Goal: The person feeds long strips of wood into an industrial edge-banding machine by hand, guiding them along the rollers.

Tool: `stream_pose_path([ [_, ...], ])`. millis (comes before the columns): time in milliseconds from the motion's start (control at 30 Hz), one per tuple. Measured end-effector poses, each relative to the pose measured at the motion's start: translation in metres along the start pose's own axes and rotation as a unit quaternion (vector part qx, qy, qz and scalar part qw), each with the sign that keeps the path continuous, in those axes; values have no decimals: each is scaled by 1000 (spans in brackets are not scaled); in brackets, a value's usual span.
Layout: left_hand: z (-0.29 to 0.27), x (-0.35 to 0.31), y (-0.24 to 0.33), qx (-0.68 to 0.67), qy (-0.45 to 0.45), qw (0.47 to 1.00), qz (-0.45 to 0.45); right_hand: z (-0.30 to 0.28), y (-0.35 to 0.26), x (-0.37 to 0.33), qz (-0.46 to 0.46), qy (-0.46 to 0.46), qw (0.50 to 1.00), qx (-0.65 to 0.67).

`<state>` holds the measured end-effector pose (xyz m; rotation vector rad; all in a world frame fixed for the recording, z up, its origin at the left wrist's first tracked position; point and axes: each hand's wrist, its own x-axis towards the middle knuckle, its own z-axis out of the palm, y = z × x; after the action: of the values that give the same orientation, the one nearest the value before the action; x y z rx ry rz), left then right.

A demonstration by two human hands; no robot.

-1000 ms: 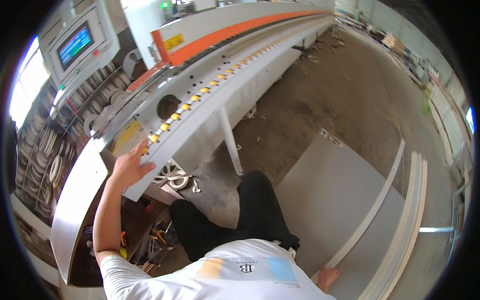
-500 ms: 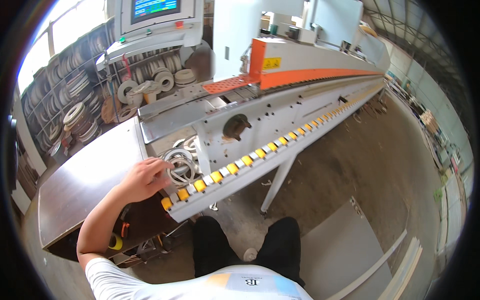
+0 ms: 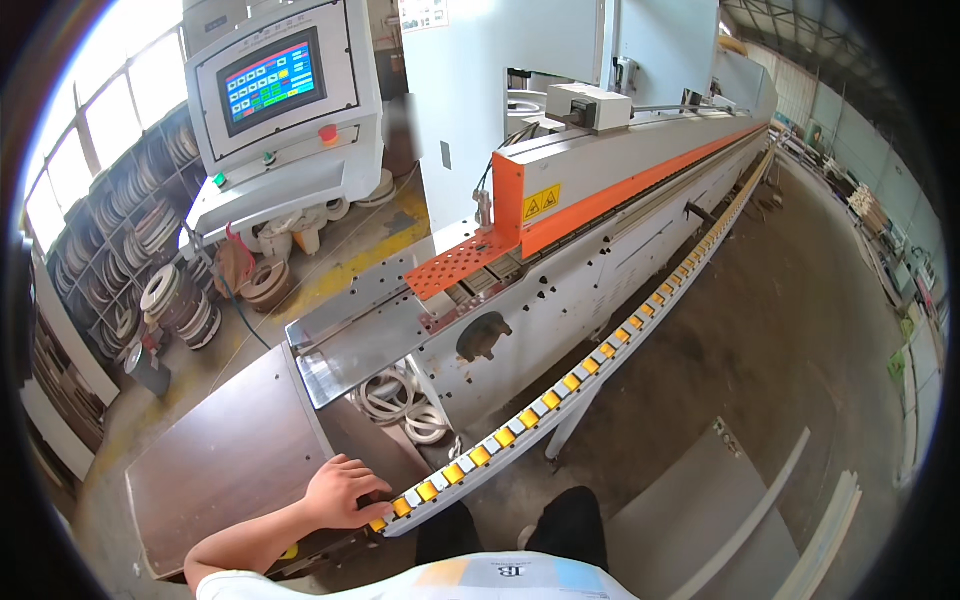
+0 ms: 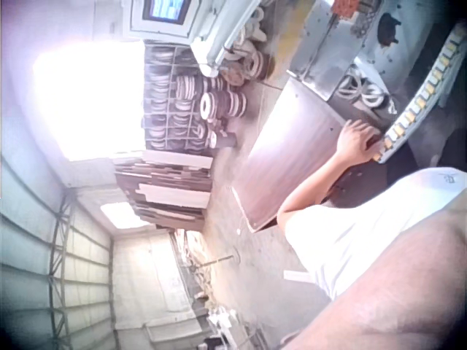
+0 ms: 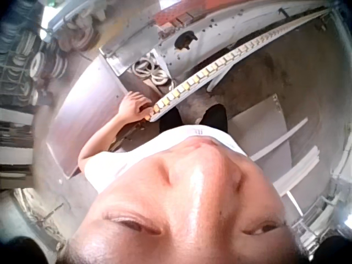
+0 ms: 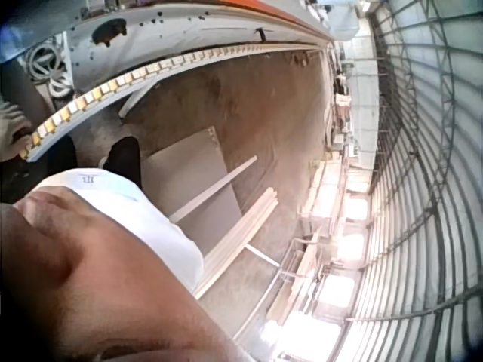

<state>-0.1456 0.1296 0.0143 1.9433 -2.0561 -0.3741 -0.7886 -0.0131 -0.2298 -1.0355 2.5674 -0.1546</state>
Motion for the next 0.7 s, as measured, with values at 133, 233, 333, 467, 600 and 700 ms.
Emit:
stream_pose_path([
  [133,-9,9,8,17,-14,1000,-6,-53,7,-26,32,-2,999,28],
  [233,-9,12,10,38,1,999,15,-104,11,-41,44,17,996,79],
  [333,-9,14,9,47,-15,999,-7,-158,11,-43,27,53,986,155],
  [467,-5,17,15,20,2,998,-68,-235,-38,-35,-55,116,975,183],
  [600,5,12,34,-19,124,987,-103,-334,-128,-53,-143,103,933,314],
  [700,0,-1,48,-41,183,975,-120,-403,-183,-106,-158,93,915,359],
])
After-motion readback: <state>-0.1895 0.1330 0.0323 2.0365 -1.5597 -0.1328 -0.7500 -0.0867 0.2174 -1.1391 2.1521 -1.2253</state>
